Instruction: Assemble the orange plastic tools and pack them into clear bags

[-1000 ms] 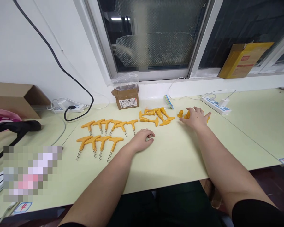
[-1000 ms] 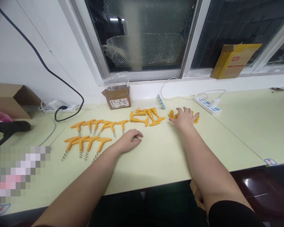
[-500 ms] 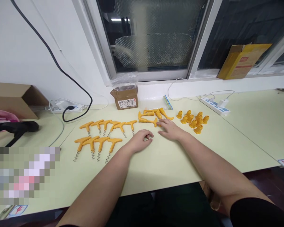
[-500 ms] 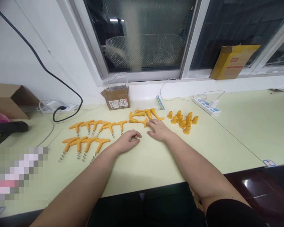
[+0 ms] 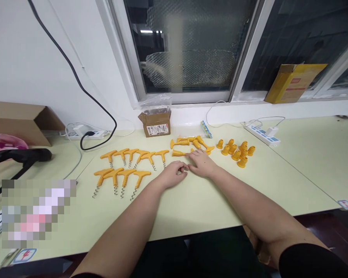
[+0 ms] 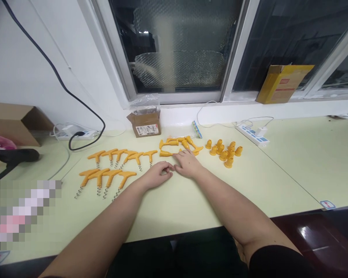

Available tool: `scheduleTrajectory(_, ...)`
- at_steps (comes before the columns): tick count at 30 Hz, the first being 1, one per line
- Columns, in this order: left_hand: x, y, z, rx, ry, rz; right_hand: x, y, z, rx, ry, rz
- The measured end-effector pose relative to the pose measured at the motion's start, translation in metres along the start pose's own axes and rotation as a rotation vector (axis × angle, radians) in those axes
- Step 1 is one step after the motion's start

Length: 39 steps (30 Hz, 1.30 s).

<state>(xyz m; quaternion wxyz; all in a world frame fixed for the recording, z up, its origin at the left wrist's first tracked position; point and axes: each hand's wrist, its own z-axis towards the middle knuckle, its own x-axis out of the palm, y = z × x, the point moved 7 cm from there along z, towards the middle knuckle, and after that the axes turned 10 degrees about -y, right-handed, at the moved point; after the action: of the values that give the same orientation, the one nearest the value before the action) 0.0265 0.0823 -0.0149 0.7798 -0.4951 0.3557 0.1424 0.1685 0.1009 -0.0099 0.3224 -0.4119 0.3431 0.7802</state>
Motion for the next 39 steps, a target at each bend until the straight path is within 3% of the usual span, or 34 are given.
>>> scheduleTrajectory(5,-0.001,-0.001,0.000,-0.016,-0.025,-0.041,-0.013,0.001,-0.003,0.026,-0.083,-0.049)
scheduleTrajectory(10,0.000,0.001,0.001,-0.029,-0.037,-0.092,-0.004,0.002,-0.003,0.084,-0.002,-0.039)
scheduleTrajectory(13,0.000,0.004,0.002,-0.018,-0.070,-0.106,-0.004,-0.001,0.000,0.177,-0.066,0.021)
scheduleTrajectory(15,-0.003,0.004,0.002,-0.014,-0.119,-0.124,-0.007,-0.007,0.000,0.294,-0.161,0.179)
scheduleTrajectory(18,-0.010,0.000,0.000,-0.042,-0.207,-0.244,-0.002,-0.016,-0.002,0.530,-0.236,0.647)
scheduleTrajectory(21,-0.011,-0.009,-0.002,-0.056,-0.184,-0.424,0.011,-0.006,-0.004,0.657,-0.156,1.156)
scheduleTrajectory(24,-0.012,-0.015,-0.002,-0.052,-0.158,-0.466,0.012,0.007,-0.005,0.657,-0.111,1.386)
scheduleTrajectory(29,-0.019,-0.005,0.001,-0.139,-0.231,-0.432,-0.003,-0.012,-0.009,0.726,-0.287,1.467)
scheduleTrajectory(34,-0.018,0.006,0.005,-0.190,-0.259,-0.591,-0.004,-0.035,-0.013,0.748,-0.162,1.343)
scheduleTrajectory(39,-0.024,0.009,0.009,-0.233,-0.318,-0.665,-0.004,-0.034,-0.013,0.662,-0.091,1.286)
